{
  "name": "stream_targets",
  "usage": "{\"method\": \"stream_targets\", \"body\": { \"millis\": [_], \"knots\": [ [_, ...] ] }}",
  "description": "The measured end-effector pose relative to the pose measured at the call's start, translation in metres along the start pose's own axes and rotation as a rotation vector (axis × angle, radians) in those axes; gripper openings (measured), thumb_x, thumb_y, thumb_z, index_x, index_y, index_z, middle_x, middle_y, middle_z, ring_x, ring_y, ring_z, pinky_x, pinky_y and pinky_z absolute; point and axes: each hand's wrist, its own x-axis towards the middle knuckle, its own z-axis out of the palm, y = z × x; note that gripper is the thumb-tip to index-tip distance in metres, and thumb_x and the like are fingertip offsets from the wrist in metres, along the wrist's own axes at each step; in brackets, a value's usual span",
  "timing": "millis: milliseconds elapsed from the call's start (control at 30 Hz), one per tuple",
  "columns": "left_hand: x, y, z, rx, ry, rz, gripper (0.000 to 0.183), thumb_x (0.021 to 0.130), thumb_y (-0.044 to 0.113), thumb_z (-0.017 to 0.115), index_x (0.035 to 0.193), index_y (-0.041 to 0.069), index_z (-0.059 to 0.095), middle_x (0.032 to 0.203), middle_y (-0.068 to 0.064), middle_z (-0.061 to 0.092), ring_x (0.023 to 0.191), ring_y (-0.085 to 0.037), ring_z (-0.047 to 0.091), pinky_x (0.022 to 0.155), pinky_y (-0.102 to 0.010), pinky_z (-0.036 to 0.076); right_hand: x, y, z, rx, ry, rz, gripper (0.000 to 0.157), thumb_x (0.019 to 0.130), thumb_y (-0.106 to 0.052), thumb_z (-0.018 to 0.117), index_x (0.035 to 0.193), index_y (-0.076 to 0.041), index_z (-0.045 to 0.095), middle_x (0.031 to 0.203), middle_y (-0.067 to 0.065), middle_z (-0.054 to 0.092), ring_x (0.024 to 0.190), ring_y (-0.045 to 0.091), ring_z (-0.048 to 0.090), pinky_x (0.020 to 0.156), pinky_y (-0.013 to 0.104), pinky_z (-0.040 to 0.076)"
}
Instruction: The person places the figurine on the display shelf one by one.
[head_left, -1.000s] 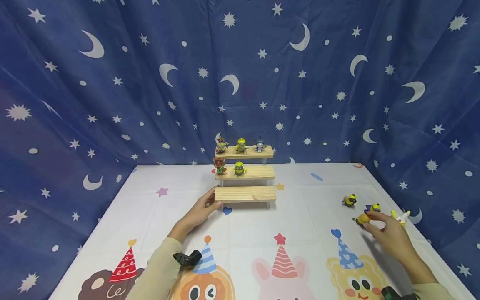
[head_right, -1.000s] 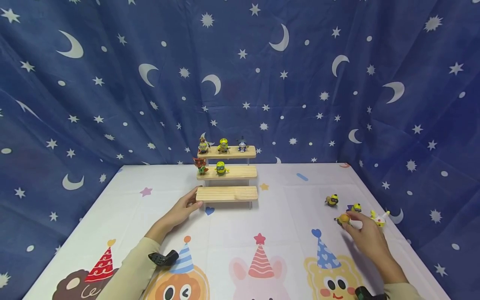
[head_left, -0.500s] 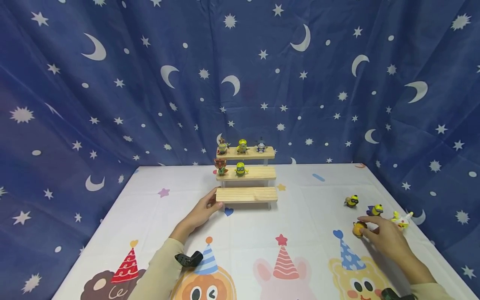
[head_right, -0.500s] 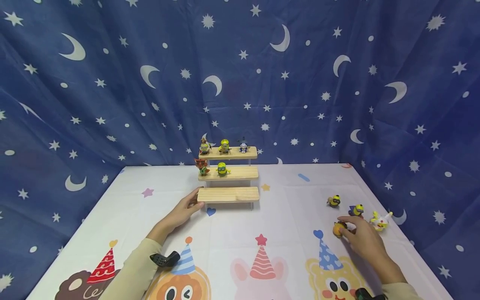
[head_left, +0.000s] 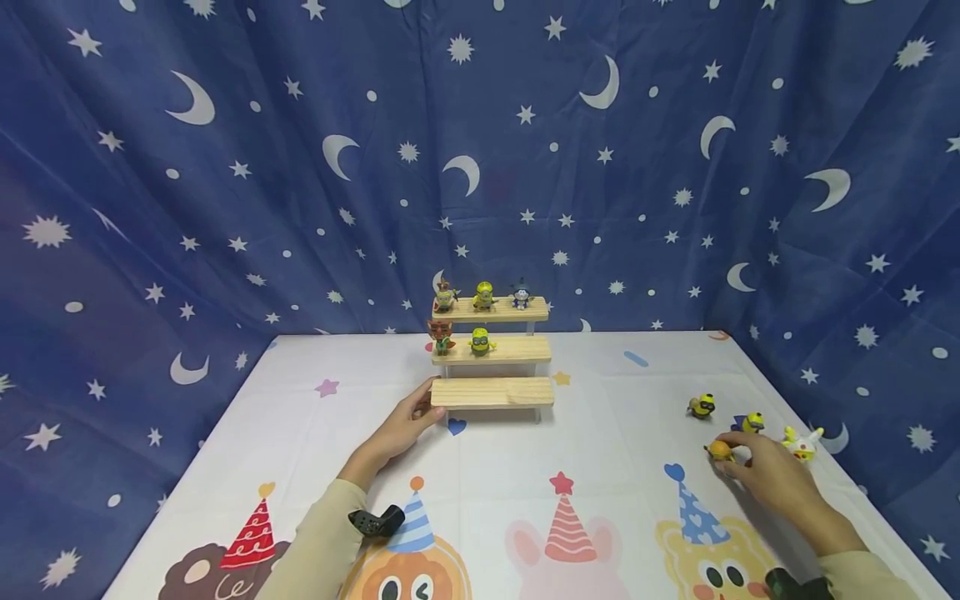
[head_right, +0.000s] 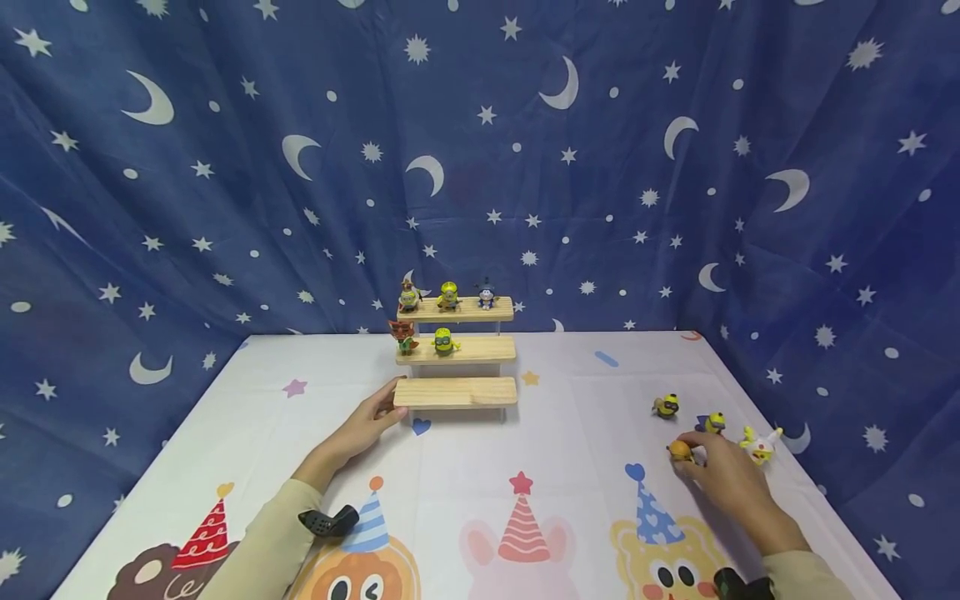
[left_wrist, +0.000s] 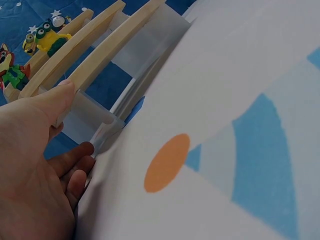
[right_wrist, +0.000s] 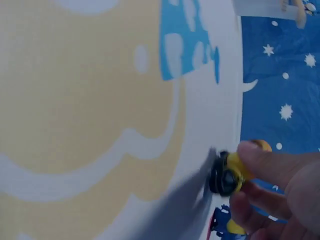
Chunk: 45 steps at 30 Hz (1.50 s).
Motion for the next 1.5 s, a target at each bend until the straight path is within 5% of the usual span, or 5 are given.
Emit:
{"method": "stream_targets", "body": {
  "millis": [233, 533, 967, 1500],
  "knots": [
    [-0.001, 0.0, 0.0, -0.014, -0.009, 0.007, 0.075, 0.102, 0.039, 0.059, 0.163, 0.018, 0.021, 0.151, -0.018, 0.049, 0.137, -0.035, 0.047, 0.115, -0.056, 0.039, 0.0, 0.001, 0.0, 0.115, 0.05, -0.044, 0.045, 0.089, -0.019, 0.077, 0.123, 0.008, 0.065, 0.105, 0.024, 0.07, 0.074, 0.014, 0.061, 0.055, 0.026, 0.045],
    [-0.001, 0.0, 0.0, -0.007, -0.001, 0.004, 0.074, 0.102, 0.037, 0.059, 0.163, 0.018, 0.022, 0.152, -0.017, 0.05, 0.137, -0.034, 0.048, 0.116, -0.056, 0.038, 0.005, -0.01, 0.003, 0.263, 0.23, -0.242, 0.035, 0.09, -0.009, 0.075, 0.118, 0.01, 0.068, 0.107, 0.03, 0.071, 0.066, -0.007, 0.057, 0.055, 0.022, 0.048],
    [0.0, -0.001, -0.002, -0.018, -0.019, 0.024, 0.074, 0.103, 0.035, 0.058, 0.163, 0.015, 0.02, 0.154, -0.021, 0.046, 0.14, -0.038, 0.045, 0.118, -0.059, 0.034, 0.024, -0.043, 0.007, 0.414, 0.211, -0.308, 0.035, 0.098, -0.011, 0.067, 0.127, 0.006, 0.065, 0.112, 0.029, 0.072, 0.069, 0.006, 0.067, 0.058, 0.022, 0.052],
    [-0.001, -0.001, -0.002, -0.011, -0.026, 0.028, 0.074, 0.103, 0.037, 0.057, 0.163, 0.016, 0.02, 0.154, -0.02, 0.046, 0.139, -0.036, 0.046, 0.116, -0.059, 0.036, 0.055, -0.093, 0.002, 0.509, 0.18, -0.307, 0.04, 0.1, -0.014, 0.064, 0.137, 0.001, 0.058, 0.118, 0.029, 0.07, 0.07, 0.001, 0.063, 0.058, 0.022, 0.047]
  ]
}}
